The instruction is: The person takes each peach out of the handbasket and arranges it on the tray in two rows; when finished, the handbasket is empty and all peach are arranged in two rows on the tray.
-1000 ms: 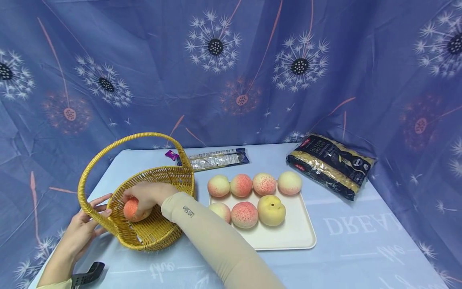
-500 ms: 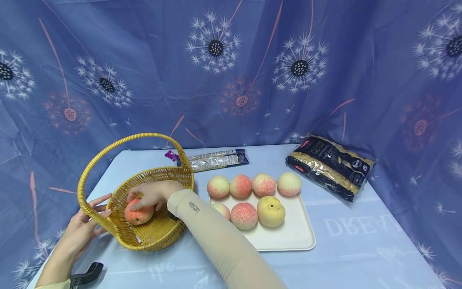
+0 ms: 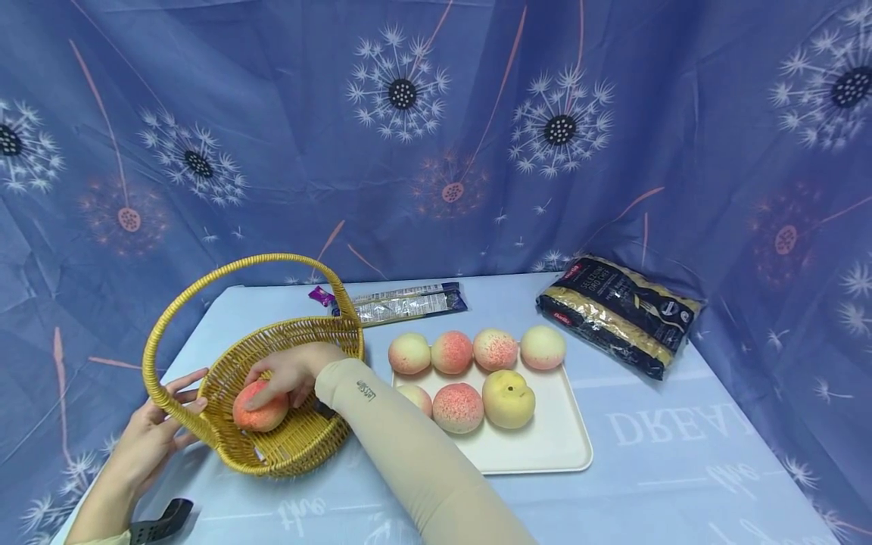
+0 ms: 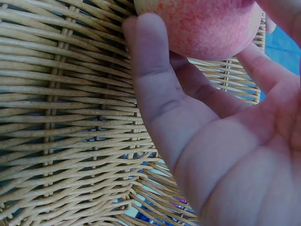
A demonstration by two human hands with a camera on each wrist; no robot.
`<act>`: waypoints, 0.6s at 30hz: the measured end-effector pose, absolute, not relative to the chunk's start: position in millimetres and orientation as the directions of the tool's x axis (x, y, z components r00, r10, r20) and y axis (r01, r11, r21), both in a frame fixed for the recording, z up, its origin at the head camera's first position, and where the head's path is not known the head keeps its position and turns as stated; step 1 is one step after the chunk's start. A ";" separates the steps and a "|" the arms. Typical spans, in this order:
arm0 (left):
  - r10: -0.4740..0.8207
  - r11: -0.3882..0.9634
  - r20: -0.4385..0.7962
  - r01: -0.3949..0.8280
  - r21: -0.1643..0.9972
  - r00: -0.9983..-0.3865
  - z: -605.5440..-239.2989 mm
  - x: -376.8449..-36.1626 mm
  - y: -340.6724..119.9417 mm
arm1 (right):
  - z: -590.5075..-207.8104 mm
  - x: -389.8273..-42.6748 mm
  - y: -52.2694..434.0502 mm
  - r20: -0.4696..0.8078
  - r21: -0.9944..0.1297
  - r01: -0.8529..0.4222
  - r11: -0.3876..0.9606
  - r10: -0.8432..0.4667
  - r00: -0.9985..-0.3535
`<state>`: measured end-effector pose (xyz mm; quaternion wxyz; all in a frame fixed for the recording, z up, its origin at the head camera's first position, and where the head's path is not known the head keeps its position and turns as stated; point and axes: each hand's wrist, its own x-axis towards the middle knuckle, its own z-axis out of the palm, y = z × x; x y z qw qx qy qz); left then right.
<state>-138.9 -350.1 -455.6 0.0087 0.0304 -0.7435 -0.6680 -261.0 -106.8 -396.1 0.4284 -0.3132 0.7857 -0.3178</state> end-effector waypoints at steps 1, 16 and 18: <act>-0.057 0.106 -0.027 -0.033 0.994 -0.998 -455.6 -138.6 -350.2 | -396.1 -261.2 -106.7 -0.473 -0.769 -0.221 0.599 -0.767 -0.434; -0.081 0.107 -0.042 -0.050 0.993 -0.996 -458.7 -139.0 -350.9 | -392.3 -258.0 -103.1 -0.454 -0.778 -0.198 0.596 -0.751 -0.480; -0.081 0.107 -0.043 -0.051 0.993 -0.996 -458.3 -138.9 -351.0 | -390.2 -260.8 -99.5 -0.429 -0.786 -0.217 0.579 -0.763 -0.484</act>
